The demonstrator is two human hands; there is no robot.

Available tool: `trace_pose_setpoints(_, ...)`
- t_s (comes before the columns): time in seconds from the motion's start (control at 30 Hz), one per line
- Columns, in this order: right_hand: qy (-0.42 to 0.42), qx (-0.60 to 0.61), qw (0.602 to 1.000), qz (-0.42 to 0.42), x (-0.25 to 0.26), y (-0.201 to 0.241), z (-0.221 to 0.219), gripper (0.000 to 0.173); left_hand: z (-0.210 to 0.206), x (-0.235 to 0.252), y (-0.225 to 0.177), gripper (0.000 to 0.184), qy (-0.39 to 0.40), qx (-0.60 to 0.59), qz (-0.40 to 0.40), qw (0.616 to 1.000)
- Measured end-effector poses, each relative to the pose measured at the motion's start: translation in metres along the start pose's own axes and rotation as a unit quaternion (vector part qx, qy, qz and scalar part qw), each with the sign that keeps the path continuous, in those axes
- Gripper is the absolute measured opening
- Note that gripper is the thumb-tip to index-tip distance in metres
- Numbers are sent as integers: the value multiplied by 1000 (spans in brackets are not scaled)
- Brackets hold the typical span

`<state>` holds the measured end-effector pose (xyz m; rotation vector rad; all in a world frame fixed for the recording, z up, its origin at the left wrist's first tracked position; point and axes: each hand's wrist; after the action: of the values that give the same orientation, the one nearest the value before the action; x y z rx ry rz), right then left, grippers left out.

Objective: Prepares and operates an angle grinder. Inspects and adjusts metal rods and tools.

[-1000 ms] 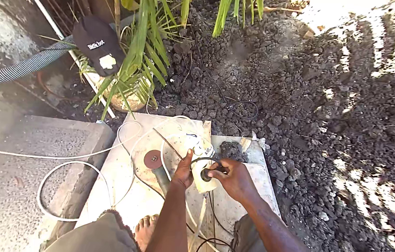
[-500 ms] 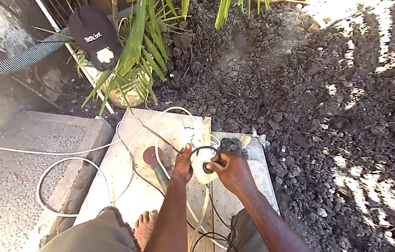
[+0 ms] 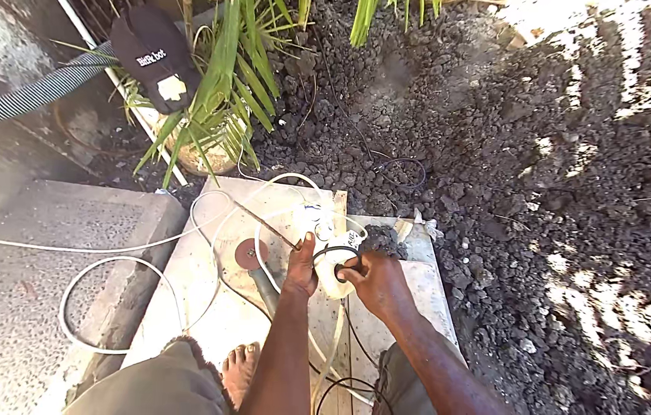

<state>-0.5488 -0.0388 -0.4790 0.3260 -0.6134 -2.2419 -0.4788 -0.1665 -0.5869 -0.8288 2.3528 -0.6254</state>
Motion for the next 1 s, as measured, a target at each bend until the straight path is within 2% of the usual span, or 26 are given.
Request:
trace_pose_setpoints(0.1, 33, 54, 998, 2, -4, -3, 9, 17, 7, 5, 0, 46, 3, 0, 1, 1000)
trace_pose_setpoints(0.2, 31, 26, 999, -11, -8, 1, 5, 10, 6, 0, 2, 53, 13, -21, 5, 1000)
trace_pose_setpoints(0.27, 41, 3, 999, -29, -10, -1, -4, 10, 1, -5, -1, 56, 16, -45, -6, 999)
trace_pose_setpoints(0.37, 34, 19, 997, -67, -16, -16, -17, 12, -5, -8, 0, 54, 23, -43, -14, 999)
trace_pose_setpoints(0.53, 25, 54, 994, -91, -29, -36, -15, 13, -9, -10, 17, 52, 48, -9, 31, 998)
trace_pose_setpoints(0.77, -3, 80, 989, -121, -36, -30, -22, 14, -17, -11, 21, 52, 71, -37, 39, 996)
trace_pose_setpoints(0.83, 2, 81, 988, -129, -34, -33, -19, 15, -22, -8, 23, 54, 48, 6, 60, 997)
trace_pose_setpoints(0.9, 2, 84, 989, -123, -25, -44, -15, 15, -22, 3, 28, 60, -22, 103, 71, 992)
trace_pose_setpoints(1.0, -4, 37, 993, -113, 6, -68, -15, 18, 8, 17, 40, 66, -138, 303, 61, 941)
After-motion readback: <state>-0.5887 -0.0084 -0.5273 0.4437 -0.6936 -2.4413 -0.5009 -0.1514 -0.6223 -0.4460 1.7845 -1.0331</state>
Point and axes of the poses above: each hand's wrist, its own x-axis towards the middle knuckle, its own z-axis out of the back of the hand, y = z × x, and after that the axes turned 1 degree about -z, right-handed
